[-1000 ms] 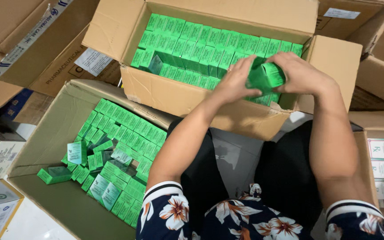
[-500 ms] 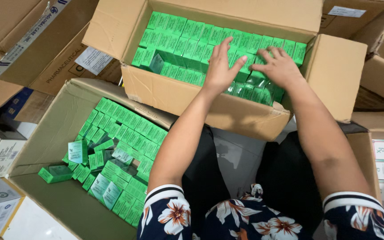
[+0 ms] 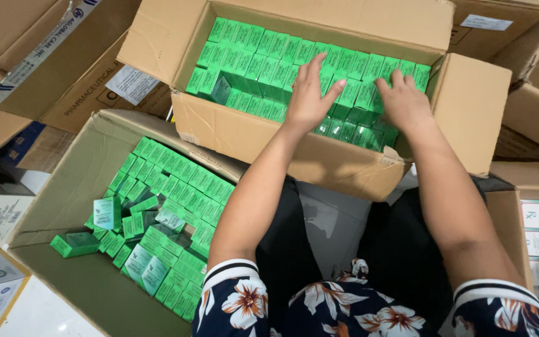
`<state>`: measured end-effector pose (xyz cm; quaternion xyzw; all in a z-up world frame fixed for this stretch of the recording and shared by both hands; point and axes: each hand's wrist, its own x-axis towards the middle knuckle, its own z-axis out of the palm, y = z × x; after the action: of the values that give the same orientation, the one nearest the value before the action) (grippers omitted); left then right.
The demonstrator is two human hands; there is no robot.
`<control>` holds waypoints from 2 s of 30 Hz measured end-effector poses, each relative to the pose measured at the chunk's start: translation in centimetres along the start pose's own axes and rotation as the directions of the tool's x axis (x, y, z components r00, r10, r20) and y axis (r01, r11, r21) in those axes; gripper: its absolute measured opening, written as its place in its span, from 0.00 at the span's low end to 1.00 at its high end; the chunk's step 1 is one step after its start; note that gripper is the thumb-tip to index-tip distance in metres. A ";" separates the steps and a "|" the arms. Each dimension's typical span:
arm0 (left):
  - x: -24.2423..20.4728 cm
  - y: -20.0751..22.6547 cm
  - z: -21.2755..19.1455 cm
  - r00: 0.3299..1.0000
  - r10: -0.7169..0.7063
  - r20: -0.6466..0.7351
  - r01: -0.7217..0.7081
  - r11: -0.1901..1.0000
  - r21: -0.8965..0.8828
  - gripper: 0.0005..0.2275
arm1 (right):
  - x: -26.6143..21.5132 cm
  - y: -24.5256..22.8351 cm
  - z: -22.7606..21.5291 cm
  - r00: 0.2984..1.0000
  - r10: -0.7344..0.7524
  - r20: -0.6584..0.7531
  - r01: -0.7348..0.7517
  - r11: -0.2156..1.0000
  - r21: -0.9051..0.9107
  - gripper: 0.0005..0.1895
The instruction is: The person transfers small green boxes from a lower cardboard box to a larger upper box, arranging them in neat rows. The person handles the boxes by hand, picking them up and placing them upright in the larger container.
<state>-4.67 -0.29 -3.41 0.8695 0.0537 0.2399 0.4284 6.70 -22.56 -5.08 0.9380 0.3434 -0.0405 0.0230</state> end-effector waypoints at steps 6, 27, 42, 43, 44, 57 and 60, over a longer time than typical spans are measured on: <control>-0.1 -0.2 0.5 1.000 0.008 -0.015 -0.008 1.000 0.019 0.33 | 0.8 -1.6 3.3 1.000 -0.019 0.008 0.018 0.994 0.105 0.40; -40.3 -21.2 -30.9 0.655 -0.272 -0.705 0.562 0.799 0.213 0.17 | 5.8 -0.1 10.4 0.959 -0.223 -0.177 0.243 0.965 0.101 0.38; -51.5 -36.0 -35.0 0.333 -0.761 -0.557 0.943 0.263 0.205 0.36 | -7.8 -43.1 -15.9 0.520 -0.844 -0.136 0.830 0.536 -0.153 0.25; -51.0 -36.4 -35.5 0.294 -0.754 -0.588 0.956 0.232 0.180 0.37 | -7.8 -44.9 -15.0 0.512 -0.845 -0.153 0.839 0.530 -0.121 0.26; -50.4 -37.0 -36.1 0.256 -0.745 -0.616 0.967 0.204 0.155 0.38 | -7.5 -46.4 -14.0 0.471 -0.874 -0.115 0.875 0.480 -0.065 0.27; -48.0 -43.3 -39.5 0.298 -0.511 -0.807 0.907 0.416 0.071 0.53 | -7.2 -50.6 -5.5 0.257 -0.960 -0.111 0.955 0.270 -0.124 0.26; -46.7 -41.6 -39.7 0.249 -0.591 -0.767 0.913 0.408 -0.019 0.41 | -6.8 -51.2 -5.3 0.271 -0.957 -0.108 0.951 0.283 -0.123 0.27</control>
<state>-59.43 40.43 -32.20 0.6416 0.6799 0.2704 0.2302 -31.26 12.49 0.06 0.5448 0.8376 0.0350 -0.0177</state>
